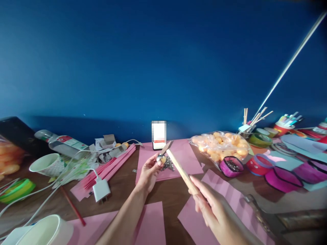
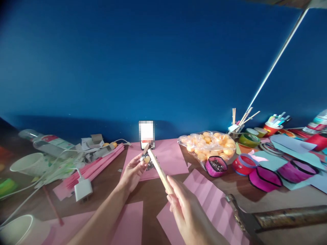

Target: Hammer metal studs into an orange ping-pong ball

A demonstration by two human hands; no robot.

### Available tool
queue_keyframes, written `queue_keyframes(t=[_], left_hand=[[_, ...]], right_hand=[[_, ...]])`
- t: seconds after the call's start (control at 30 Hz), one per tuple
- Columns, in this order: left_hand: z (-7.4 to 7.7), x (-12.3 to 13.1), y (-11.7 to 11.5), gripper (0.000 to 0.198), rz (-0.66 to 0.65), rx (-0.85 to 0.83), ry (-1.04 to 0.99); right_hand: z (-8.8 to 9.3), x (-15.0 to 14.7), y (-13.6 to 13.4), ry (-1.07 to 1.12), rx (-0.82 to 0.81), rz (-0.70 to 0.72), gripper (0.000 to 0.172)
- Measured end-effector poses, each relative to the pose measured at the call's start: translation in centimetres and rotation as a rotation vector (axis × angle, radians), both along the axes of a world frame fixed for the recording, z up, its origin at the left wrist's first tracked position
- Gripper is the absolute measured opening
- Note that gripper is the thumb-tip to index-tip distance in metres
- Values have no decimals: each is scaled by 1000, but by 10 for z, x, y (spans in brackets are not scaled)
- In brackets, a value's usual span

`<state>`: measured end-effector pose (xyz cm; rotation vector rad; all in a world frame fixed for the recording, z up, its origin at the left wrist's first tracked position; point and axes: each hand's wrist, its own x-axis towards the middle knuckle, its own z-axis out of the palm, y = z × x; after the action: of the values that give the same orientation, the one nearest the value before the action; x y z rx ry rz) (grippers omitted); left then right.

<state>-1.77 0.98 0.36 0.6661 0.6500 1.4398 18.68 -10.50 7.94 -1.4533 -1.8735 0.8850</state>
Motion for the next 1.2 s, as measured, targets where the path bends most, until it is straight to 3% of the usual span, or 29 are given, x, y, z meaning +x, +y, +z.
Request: queue_keyframes(t=[0.17,0.5,0.9,1.03,1.2], left_hand=[[2,0,0,37,-6,-8,-8],[3,-2,-1,30,-78,-21,-87],[6,-2,-2,24,-103,-25,-83],[5,-3,-2,21,-98,-54,-100],[9,-3,-2,20,-84,-96,-130]], right_hand=[[-1,-1,-1,-4,23,20,40],[-3,-1,-1,136,-117,-111,44],[-2,-4,0,168,-154,-89,49],[-6,-4,0,197,-154,-141,53],[-4,-3,1,222,-204,-79,51]])
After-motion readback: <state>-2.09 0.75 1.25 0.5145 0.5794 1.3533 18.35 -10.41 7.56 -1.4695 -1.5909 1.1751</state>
